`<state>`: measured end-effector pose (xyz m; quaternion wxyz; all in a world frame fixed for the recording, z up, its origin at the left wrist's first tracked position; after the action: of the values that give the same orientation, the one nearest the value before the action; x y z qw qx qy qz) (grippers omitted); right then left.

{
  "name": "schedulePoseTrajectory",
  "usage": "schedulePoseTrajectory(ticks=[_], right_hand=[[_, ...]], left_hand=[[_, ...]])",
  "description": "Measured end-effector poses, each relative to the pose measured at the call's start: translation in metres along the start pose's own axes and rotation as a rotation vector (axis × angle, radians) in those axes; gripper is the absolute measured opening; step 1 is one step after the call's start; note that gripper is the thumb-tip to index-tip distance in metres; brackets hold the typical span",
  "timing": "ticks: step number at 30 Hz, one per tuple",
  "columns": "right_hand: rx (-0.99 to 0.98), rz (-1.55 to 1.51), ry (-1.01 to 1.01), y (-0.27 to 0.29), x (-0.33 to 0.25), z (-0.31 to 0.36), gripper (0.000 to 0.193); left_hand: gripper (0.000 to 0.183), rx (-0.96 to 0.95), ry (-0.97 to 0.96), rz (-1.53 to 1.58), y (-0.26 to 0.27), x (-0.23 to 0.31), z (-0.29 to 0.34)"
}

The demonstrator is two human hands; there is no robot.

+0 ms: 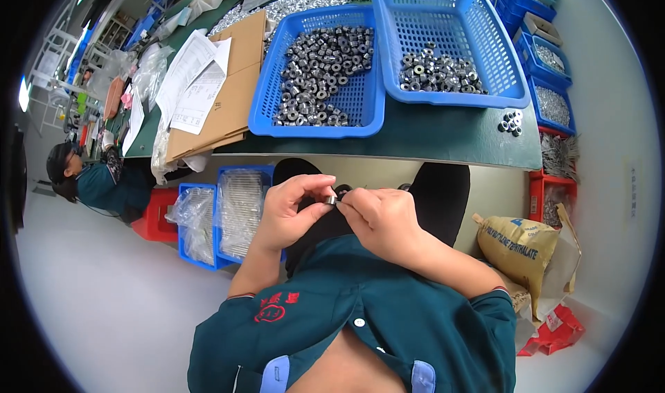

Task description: Assembling small metal ring components by hand at an industrial workbench.

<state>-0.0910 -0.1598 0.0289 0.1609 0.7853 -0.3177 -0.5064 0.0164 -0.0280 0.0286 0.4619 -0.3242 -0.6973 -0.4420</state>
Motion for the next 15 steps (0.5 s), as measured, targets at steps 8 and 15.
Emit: schedulePoseTrajectory(ticks=[8, 15], right_hand=[[-0.245, -0.810, -0.813, -0.009, 0.027, 0.008, 0.019], [-0.225, -0.660, -0.711, -0.011, 0.026, 0.009, 0.018]], left_hand=[[0.041, 0.022, -0.088, -0.314, -0.009, 0.012, -0.005], [0.040, 0.077, 0.036, -0.025, -0.012, -0.012, 0.002]])
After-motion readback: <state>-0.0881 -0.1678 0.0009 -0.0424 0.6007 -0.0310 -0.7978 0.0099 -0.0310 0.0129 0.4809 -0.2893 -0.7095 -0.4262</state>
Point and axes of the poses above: each hand's wrist, its own z-axis away from the middle knuckle, its own y-axis out of the back of the hand, x = y × z, the point moved 4 cm from there along -z, towards the middle knuckle, and after that the axes turned 10 degrees about -x, right-handed, at the moved point
